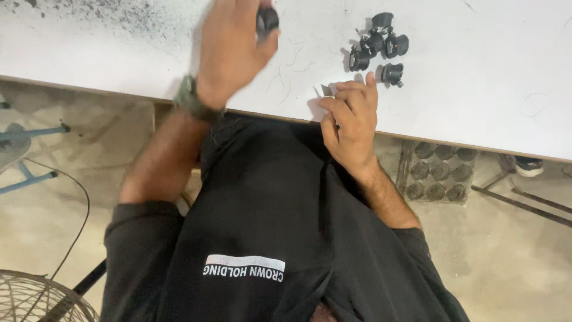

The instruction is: The person repeatedly trims small black mechanical parts on a white table using a handheld blade. They hold each part with one hand and scrape or shave its edges with the other, then place the finished piece aside. The process is repeated for multiple similar parts.

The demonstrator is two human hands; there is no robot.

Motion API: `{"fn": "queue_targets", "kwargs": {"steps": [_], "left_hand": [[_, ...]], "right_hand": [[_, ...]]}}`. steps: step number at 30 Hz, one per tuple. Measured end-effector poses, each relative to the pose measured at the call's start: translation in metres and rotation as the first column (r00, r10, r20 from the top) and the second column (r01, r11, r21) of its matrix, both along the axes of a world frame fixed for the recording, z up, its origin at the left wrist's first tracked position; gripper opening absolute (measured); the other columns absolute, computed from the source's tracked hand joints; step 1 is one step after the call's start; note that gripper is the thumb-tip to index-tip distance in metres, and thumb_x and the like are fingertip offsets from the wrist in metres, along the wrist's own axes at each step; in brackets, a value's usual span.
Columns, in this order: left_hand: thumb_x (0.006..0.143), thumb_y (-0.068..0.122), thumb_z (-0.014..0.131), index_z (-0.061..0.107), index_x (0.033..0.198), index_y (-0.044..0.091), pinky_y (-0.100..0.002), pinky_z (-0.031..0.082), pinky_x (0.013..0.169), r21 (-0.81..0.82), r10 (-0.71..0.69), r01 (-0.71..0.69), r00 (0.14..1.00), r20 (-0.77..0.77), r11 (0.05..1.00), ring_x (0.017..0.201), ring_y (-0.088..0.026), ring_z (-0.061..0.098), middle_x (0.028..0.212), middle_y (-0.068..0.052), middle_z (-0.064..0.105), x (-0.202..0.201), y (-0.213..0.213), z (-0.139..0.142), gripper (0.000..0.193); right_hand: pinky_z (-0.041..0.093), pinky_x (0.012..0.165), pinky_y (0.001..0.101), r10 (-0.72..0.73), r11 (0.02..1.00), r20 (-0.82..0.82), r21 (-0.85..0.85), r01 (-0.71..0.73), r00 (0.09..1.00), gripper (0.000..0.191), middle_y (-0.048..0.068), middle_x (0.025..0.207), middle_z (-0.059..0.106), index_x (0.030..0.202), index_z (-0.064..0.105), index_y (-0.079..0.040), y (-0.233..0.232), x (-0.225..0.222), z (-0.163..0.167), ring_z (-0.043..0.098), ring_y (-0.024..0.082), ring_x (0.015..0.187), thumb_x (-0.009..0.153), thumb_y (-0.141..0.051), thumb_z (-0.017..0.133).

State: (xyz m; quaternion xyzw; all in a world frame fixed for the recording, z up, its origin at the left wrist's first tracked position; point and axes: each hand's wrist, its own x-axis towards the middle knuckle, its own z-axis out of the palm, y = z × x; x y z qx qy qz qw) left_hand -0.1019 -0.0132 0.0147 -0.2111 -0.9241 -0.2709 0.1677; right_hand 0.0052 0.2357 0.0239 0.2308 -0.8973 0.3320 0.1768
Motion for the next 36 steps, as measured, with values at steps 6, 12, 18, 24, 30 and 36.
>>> {"fn": "queue_targets", "kwargs": {"steps": [6,12,18,24,30,36], "left_hand": [[0.089,0.032,0.087,0.061,0.113,0.009,-0.056,0.035,0.116,0.124,-0.028,0.035,0.998,-0.061,0.992,0.122,-0.03,0.058,0.118,-0.008,0.063,0.094,0.029,0.004,0.042],[0.094,0.034,0.085,0.069,0.109,0.009,-0.056,0.038,0.114,0.151,-0.089,0.101,0.992,-0.087,0.983,0.118,-0.027,0.056,0.117,-0.007,0.063,0.098,0.032,0.004,0.034],[0.101,0.018,0.084,0.071,0.107,0.011,-0.048,0.043,0.115,0.022,-0.166,0.179,0.945,-0.28,0.984,0.131,-0.027,0.054,0.131,-0.005,0.061,0.102,0.015,0.002,0.016],[0.097,0.014,0.085,0.068,0.103,0.01,-0.05,0.043,0.116,0.029,-0.162,0.169,0.973,-0.165,0.985,0.135,-0.026,0.053,0.134,-0.005,0.061,0.114,-0.001,-0.001,0.018],[0.095,0.016,0.081,0.065,0.114,0.008,-0.053,0.039,0.119,0.038,-0.151,0.162,0.968,-0.201,0.986,0.141,-0.029,0.048,0.144,-0.01,0.051,0.106,-0.015,0.025,0.026],[0.096,0.012,0.077,0.068,0.117,0.01,-0.053,0.036,0.123,-0.129,-0.294,0.27,0.928,-0.228,0.954,0.147,-0.032,0.043,0.154,-0.012,0.048,0.109,0.012,0.024,0.023]], "right_hand": [[0.012,0.124,0.0667,0.017,0.993,0.039,0.117,-0.022,0.999,0.046,0.011,0.112,0.052,0.126,0.071,-0.009,-0.014,0.001,0.011,0.05,0.036,0.128,0.082,-0.013,0.082],[0.01,0.129,0.0667,-0.036,0.988,0.024,0.149,0.032,0.999,0.047,0.008,0.118,0.052,0.128,0.07,-0.011,-0.025,0.001,0.004,0.05,0.032,0.133,0.085,-0.015,0.086],[0.009,0.127,0.067,-0.048,0.994,0.054,0.099,0.043,0.997,0.045,0.009,0.117,0.052,0.126,0.07,-0.01,-0.017,0.005,-0.001,0.05,0.032,0.131,0.087,-0.02,0.09],[0.01,0.128,0.0666,-0.048,0.995,0.04,0.086,0.044,0.998,0.043,0.009,0.117,0.052,0.121,0.07,-0.01,-0.016,0.004,-0.002,0.05,0.032,0.129,0.087,-0.022,0.092],[0.009,0.125,0.068,-0.049,0.996,0.052,0.077,0.045,0.997,0.047,0.012,0.117,0.051,0.126,0.069,-0.008,-0.016,0.004,0.003,0.048,0.034,0.127,0.088,-0.024,0.092],[0.01,0.127,0.0678,-0.03,0.998,0.074,0.062,0.026,0.997,0.044,0.011,0.117,0.053,0.123,0.069,-0.007,-0.012,0.008,0.004,0.051,0.034,0.127,0.085,-0.018,0.09]]}}
